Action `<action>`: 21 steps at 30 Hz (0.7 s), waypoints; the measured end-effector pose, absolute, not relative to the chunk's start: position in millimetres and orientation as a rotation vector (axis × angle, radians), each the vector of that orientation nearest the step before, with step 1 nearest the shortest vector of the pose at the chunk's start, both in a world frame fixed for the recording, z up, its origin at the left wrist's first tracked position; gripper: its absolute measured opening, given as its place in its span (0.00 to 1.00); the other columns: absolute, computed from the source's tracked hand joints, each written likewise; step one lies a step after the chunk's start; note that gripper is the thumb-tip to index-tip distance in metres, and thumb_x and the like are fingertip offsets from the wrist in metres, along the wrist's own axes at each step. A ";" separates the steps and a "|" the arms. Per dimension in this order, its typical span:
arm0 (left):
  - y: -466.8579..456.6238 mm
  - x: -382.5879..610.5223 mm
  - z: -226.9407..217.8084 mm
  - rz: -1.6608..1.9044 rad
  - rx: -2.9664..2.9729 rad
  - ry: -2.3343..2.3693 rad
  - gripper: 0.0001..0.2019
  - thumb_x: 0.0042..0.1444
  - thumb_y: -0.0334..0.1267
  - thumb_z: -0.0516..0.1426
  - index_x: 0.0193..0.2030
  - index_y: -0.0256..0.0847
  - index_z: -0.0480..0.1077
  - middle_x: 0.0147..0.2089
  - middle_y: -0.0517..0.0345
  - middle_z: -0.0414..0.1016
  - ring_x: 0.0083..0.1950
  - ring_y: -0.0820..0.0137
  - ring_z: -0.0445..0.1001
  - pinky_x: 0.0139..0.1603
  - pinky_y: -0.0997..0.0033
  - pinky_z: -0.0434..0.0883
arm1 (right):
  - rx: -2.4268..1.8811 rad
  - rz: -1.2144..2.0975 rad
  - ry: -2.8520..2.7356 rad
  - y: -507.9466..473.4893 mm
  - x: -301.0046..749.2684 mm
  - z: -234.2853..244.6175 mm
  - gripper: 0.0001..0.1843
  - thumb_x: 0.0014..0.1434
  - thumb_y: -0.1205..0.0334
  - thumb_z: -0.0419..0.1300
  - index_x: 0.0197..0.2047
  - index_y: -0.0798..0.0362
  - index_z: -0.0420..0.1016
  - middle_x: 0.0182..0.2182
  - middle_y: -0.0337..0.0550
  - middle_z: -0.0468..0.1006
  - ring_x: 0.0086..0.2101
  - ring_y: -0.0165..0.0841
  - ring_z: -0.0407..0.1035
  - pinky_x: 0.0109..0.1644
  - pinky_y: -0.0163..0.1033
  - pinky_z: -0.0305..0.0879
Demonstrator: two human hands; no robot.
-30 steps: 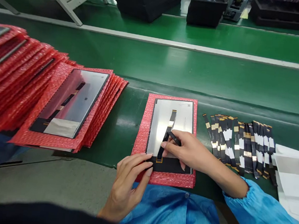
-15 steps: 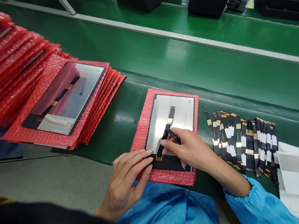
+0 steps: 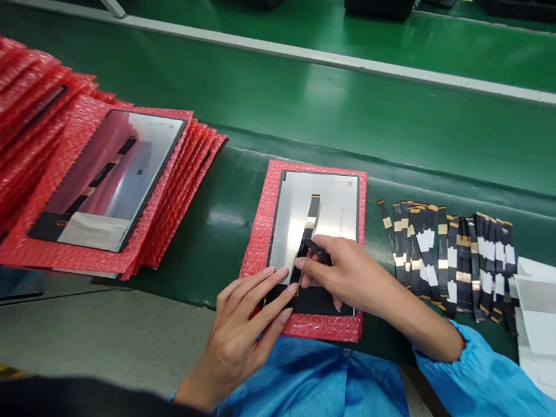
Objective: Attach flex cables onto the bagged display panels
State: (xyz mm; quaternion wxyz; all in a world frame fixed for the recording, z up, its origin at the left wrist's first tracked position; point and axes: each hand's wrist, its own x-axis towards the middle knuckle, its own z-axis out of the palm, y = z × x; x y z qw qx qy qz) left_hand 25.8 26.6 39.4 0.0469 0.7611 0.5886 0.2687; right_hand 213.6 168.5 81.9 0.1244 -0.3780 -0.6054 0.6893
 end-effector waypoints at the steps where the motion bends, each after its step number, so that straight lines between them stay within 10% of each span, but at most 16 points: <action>1: 26.4 25.6 38.8 0.823 2.321 1.794 0.19 0.64 0.42 0.58 0.62 0.54 0.69 0.64 0.58 0.74 0.65 0.62 0.71 0.63 0.54 0.66 | -1.104 2.017 -1.751 168.5 213.5 82.2 0.03 0.59 0.61 0.65 0.35 0.42 0.75 0.29 0.38 0.83 0.08 0.27 0.64 0.06 0.35 0.52; 21: 12.0 24.8 23.2 0.980 2.514 1.834 0.18 0.61 0.41 0.61 0.58 0.49 0.73 0.55 0.56 0.82 0.59 0.67 0.77 0.65 0.60 0.66 | -1.211 1.909 -1.912 167.7 212.1 79.4 0.10 0.61 0.54 0.61 0.28 0.42 0.69 0.23 0.37 0.79 0.07 0.27 0.66 0.08 0.35 0.54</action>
